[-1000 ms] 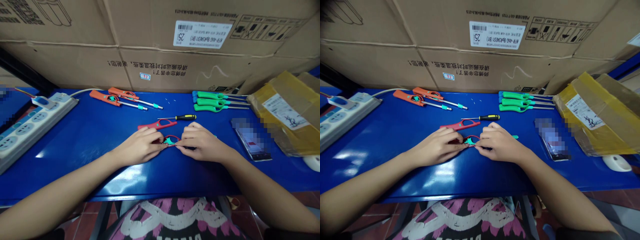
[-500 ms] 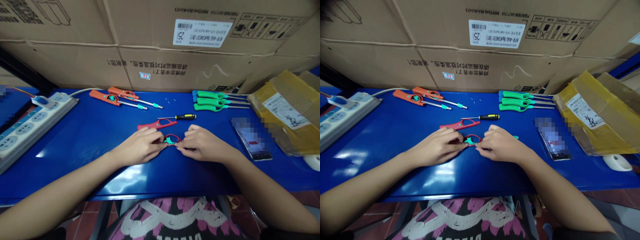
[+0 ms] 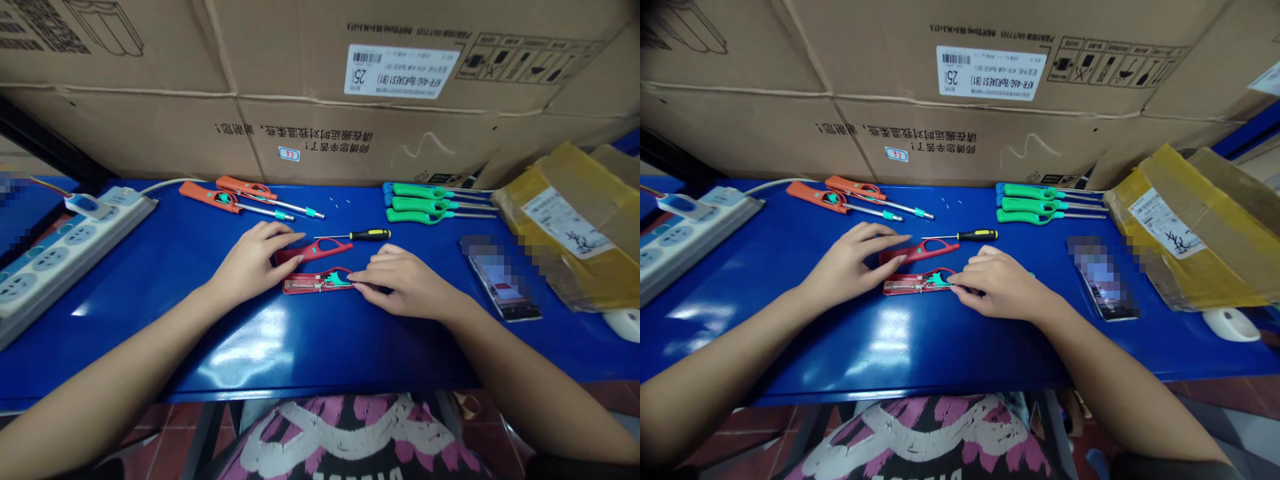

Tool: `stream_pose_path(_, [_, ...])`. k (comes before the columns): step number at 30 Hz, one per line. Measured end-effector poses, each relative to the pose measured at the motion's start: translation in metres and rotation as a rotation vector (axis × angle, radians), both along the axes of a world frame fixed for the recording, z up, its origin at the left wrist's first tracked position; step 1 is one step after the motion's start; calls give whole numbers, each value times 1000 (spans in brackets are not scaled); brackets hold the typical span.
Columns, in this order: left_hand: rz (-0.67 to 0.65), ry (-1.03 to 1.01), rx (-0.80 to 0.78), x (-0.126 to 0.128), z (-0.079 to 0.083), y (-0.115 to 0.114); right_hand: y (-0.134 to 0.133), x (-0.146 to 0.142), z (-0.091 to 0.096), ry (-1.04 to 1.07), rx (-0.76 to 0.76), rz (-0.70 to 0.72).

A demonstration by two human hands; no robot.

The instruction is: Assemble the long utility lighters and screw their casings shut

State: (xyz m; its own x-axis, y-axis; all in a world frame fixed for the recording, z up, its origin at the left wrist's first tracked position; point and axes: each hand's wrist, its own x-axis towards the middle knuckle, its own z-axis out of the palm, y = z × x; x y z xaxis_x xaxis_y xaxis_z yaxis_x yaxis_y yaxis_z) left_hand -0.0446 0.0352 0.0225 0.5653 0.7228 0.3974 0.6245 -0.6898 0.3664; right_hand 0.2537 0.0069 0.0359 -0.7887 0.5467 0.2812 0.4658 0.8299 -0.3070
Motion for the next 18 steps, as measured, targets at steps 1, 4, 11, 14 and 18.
stream_pose_path(1, [28, 26, -24, -2, -2, 3, 0, 0, -1, 3, 24, -11])
stream_pose_path(4, [35, 60, -106, -7, -10, 11, 1, 2, -2, -16, 64, -35])
stream_pose_path(11, [0, -20, -143, -4, -7, 8, 1, -2, -2, -38, 79, -12])
stream_pose_path(14, [-80, -40, -179, -2, 1, 5, 1, -3, -3, -39, 59, 7])
stream_pose_path(18, [-213, 0, -214, -4, 7, 4, 0, -4, -3, -74, 16, 28])
